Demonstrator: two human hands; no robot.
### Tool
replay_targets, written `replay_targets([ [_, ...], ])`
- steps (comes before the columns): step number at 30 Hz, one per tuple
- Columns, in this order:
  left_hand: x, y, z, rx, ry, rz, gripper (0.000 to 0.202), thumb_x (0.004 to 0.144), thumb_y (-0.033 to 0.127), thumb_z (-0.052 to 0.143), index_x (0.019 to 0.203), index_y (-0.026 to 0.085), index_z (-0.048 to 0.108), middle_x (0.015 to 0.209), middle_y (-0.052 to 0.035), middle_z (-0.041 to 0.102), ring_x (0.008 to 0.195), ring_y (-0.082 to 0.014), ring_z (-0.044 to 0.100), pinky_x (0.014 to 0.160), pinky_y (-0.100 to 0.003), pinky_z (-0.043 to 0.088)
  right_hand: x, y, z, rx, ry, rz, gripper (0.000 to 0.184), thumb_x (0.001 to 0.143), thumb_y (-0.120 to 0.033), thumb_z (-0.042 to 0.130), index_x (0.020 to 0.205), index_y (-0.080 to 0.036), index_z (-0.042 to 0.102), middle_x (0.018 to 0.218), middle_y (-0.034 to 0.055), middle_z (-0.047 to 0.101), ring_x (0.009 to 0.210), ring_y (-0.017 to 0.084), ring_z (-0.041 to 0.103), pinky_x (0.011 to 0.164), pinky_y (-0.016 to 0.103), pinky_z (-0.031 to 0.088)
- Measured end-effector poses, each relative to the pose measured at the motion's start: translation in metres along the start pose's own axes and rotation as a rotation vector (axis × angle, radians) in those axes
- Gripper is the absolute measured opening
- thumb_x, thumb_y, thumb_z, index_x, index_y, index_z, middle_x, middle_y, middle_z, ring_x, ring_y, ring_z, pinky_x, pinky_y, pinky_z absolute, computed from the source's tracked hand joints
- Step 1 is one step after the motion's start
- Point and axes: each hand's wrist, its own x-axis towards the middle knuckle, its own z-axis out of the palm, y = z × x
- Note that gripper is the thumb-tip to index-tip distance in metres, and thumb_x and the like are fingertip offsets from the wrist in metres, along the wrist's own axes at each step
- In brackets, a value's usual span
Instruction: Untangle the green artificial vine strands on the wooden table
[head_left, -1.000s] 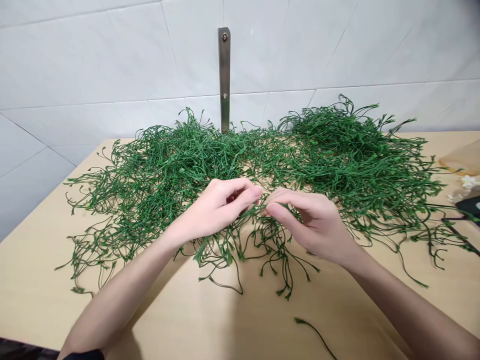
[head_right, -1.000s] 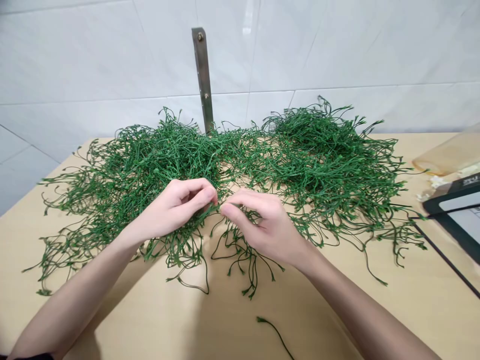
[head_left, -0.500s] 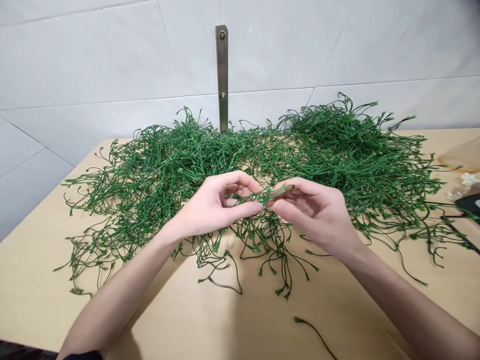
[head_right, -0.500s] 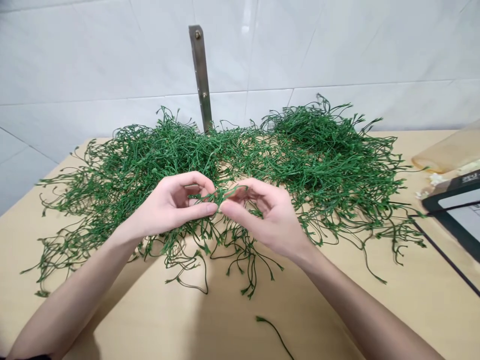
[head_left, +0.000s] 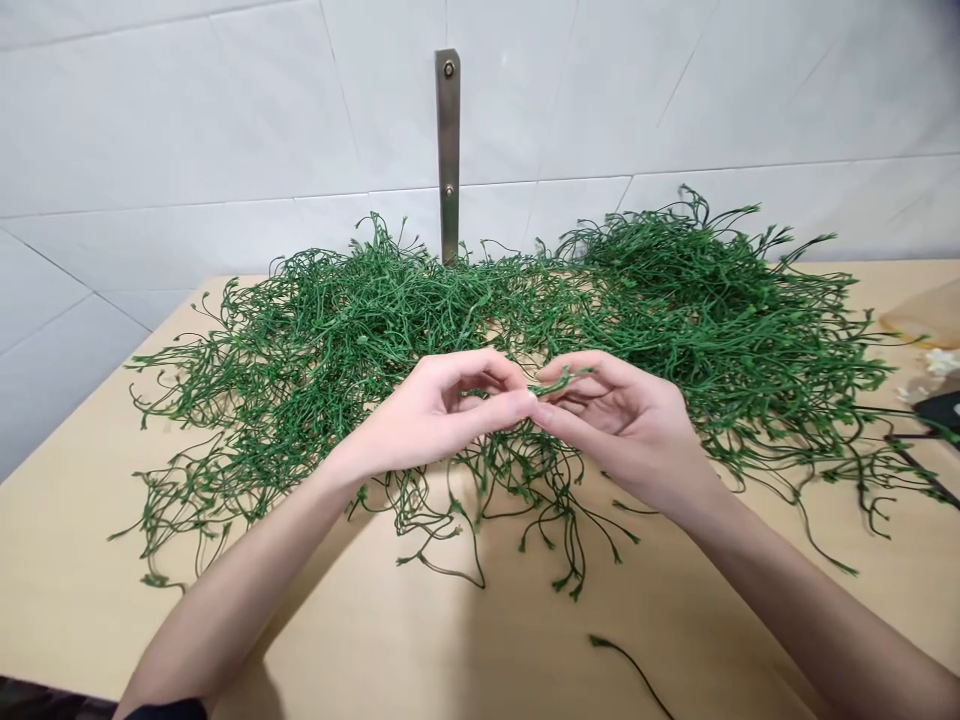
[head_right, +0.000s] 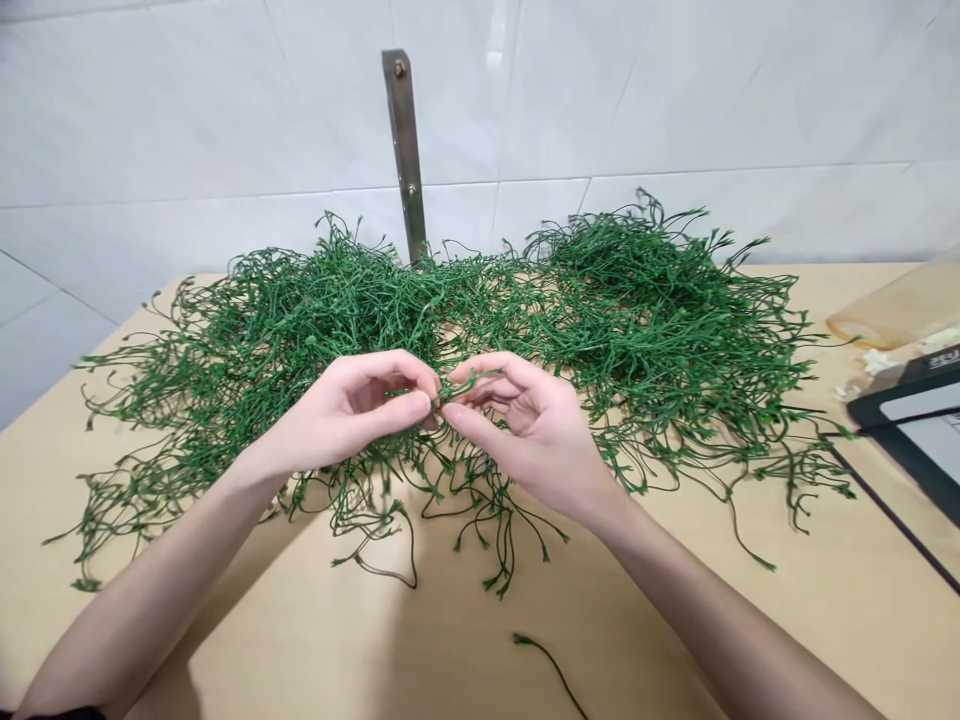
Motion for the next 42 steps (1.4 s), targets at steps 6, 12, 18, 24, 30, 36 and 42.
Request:
replay_targets([
  [6,0.0004,0.0018,-0.0014,-0.003,0.021,-0.068,0.019,0.084,0.034,0.066,0.083,0.015,0.065,0.070,0.0019,0.055,0.062,-0.0075,0.045,0.057,-0.020,0.037,0.0007,-0.0001,-0.0007,0.000,0.050,0.065,0.036,0.073,-0.024,0.078,0.104,-0.023,0.058,0.072,-0.0017,0.072,0.069,0.012,0.068,0.070,0.024,0.057],
  [12,0.0003,-0.0015,0.0022,-0.006,0.035,-0.042,0.016,0.080,0.028,0.071,0.083,0.015,0.062,0.073,0.0023,0.055,0.065,-0.0072,0.046,0.062,-0.020,0.039,0.0017,-0.0028,0.0013,-0.035,0.129,0.123,0.045,0.067,-0.028,0.082,0.103,-0.022,0.057,0.073,0.0009,0.075,0.065,0.015,0.069,0.066,0.026,0.058],
  [18,0.0018,-0.0052,0.0014,0.098,0.077,0.007,0.019,0.077,0.025,0.074,0.083,0.016,0.059,0.076,0.0026,0.055,0.067,-0.0076,0.045,0.063,-0.021,0.039,-0.0005,-0.0038,0.0005,-0.082,0.076,0.090,0.039,0.071,-0.032,0.079,0.103,-0.021,0.060,0.073,0.0016,0.074,0.071,0.017,0.072,0.067,0.028,0.060],
  [24,0.0010,-0.0073,0.0017,0.125,0.018,-0.038,0.025,0.075,0.029,0.076,0.091,0.017,0.060,0.071,0.0046,0.050,0.064,-0.0076,0.045,0.059,-0.020,0.039,-0.0018,-0.0017,0.0010,-0.149,0.063,0.042,0.030,0.074,-0.028,0.076,0.100,-0.021,0.062,0.075,0.0016,0.075,0.069,0.017,0.071,0.067,0.029,0.060],
  [30,0.0006,-0.0078,0.0017,0.130,0.018,-0.043,0.027,0.074,0.034,0.076,0.087,0.016,0.061,0.064,0.0058,0.048,0.059,-0.0067,0.043,0.055,-0.019,0.037,-0.0025,-0.0017,-0.0011,-0.242,-0.006,-0.098,0.023,0.076,-0.025,0.074,0.097,-0.022,0.064,0.080,0.0022,0.075,0.070,0.016,0.069,0.069,0.030,0.059],
  [36,0.0012,-0.0059,0.0017,0.165,0.009,-0.041,0.027,0.072,0.034,0.077,0.081,0.015,0.061,0.060,0.0063,0.048,0.056,-0.0061,0.042,0.054,-0.019,0.035,-0.0025,-0.0022,0.0019,-0.211,0.026,-0.090,0.019,0.075,-0.022,0.075,0.091,-0.022,0.065,0.075,0.0008,0.074,0.067,0.014,0.069,0.068,0.029,0.060],
  [42,0.0019,-0.0061,0.0014,0.197,0.009,-0.046,0.025,0.074,0.033,0.076,0.077,0.015,0.059,0.060,0.0067,0.047,0.054,-0.0054,0.042,0.052,-0.018,0.035,-0.0026,-0.0005,0.0021,-0.183,-0.028,-0.167,0.018,0.072,-0.021,0.077,0.087,-0.022,0.067,0.084,0.0023,0.073,0.074,0.016,0.070,0.068,0.028,0.061],
])
